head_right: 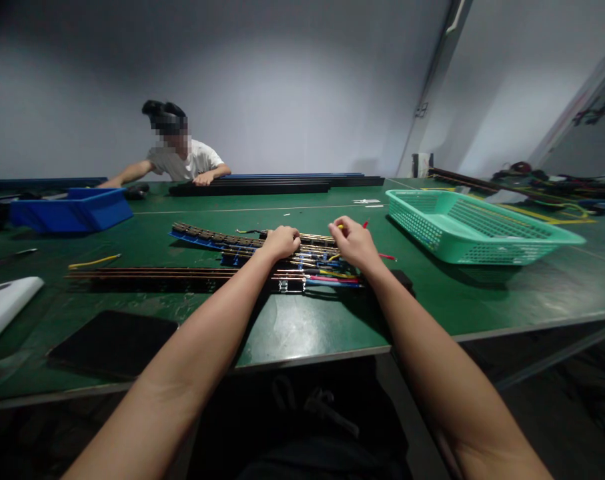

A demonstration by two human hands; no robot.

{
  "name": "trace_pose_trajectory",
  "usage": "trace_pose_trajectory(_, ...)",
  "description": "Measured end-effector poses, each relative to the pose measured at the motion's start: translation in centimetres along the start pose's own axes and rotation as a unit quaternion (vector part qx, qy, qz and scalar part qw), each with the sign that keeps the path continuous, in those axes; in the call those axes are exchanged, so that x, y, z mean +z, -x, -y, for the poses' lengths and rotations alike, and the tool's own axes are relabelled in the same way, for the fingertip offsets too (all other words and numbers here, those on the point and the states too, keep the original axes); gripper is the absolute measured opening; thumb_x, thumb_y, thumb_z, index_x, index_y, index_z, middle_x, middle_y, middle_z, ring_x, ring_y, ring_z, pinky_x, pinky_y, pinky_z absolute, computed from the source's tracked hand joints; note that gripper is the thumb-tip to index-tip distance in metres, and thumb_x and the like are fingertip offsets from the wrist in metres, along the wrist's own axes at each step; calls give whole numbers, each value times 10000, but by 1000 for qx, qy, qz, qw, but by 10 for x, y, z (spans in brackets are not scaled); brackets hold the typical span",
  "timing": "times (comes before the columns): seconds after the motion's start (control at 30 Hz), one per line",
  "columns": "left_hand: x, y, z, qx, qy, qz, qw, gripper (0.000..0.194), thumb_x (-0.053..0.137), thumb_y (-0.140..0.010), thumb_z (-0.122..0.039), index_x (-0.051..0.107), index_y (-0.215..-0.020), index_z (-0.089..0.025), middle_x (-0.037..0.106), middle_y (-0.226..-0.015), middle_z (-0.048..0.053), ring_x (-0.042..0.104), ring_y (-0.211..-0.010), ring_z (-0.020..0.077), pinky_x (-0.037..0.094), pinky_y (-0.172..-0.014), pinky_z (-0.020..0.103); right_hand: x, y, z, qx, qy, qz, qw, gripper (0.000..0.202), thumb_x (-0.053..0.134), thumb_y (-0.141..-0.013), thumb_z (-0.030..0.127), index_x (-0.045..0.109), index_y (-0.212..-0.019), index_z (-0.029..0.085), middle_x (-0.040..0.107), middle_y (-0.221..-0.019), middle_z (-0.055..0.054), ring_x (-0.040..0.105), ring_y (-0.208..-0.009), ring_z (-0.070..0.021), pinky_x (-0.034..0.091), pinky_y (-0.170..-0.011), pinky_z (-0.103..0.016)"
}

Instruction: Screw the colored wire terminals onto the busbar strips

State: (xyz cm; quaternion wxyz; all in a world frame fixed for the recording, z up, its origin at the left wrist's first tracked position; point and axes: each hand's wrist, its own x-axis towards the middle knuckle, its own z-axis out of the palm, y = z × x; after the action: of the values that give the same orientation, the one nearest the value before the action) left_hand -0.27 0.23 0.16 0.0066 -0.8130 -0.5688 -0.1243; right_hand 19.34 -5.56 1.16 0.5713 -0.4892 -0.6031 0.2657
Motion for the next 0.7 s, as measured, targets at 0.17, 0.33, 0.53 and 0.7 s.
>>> trace_pose_trajectory(0.17,0,0,0,1,0,-5,1000,364,443,-918,-243,742,-1117,-187,731,-1191,124,640,-1146,301,477,-992,482,-6,-8,3,70,-108,-151,980,442,420,-894,716,390,-867,276,410,-622,105,239,-349,-55,247,-381,-205)
trace_pose_trajectory(0.33,-2,2,0,1,1,-2,1000,364,440,-920,-237,743,-1118,-195,733,-1191,116,636,-1154,297,473,-997,470,-1,13,18,106,-205,-204,951,325,622,-858,524,429,-929,273,536,-743,76,299,-352,-34,248,-350,-184)
trace_pose_trajectory(0.53,-2,2,-1,-5,-3,8,1000,378,421,-932,-233,737,-1137,-199,729,-1201,117,630,-1158,297,475,-989,468,30,106,22,-28,-100,-34,994,246,669,-880,403,595,-1052,243,640,-869,4,418,-493,-69,341,-423,-200)
trace_pose_trajectory(0.7,-2,4,0,5,-9,1,1000,398,349,-980,-234,723,-1112,-200,719,-1214,117,627,-1163,291,470,-987,473,36,190,10,-93,-11,-6,996,166,628,-937,301,638,-1093,249,685,-922,-25,575,-620,-121,472,-536,-229)
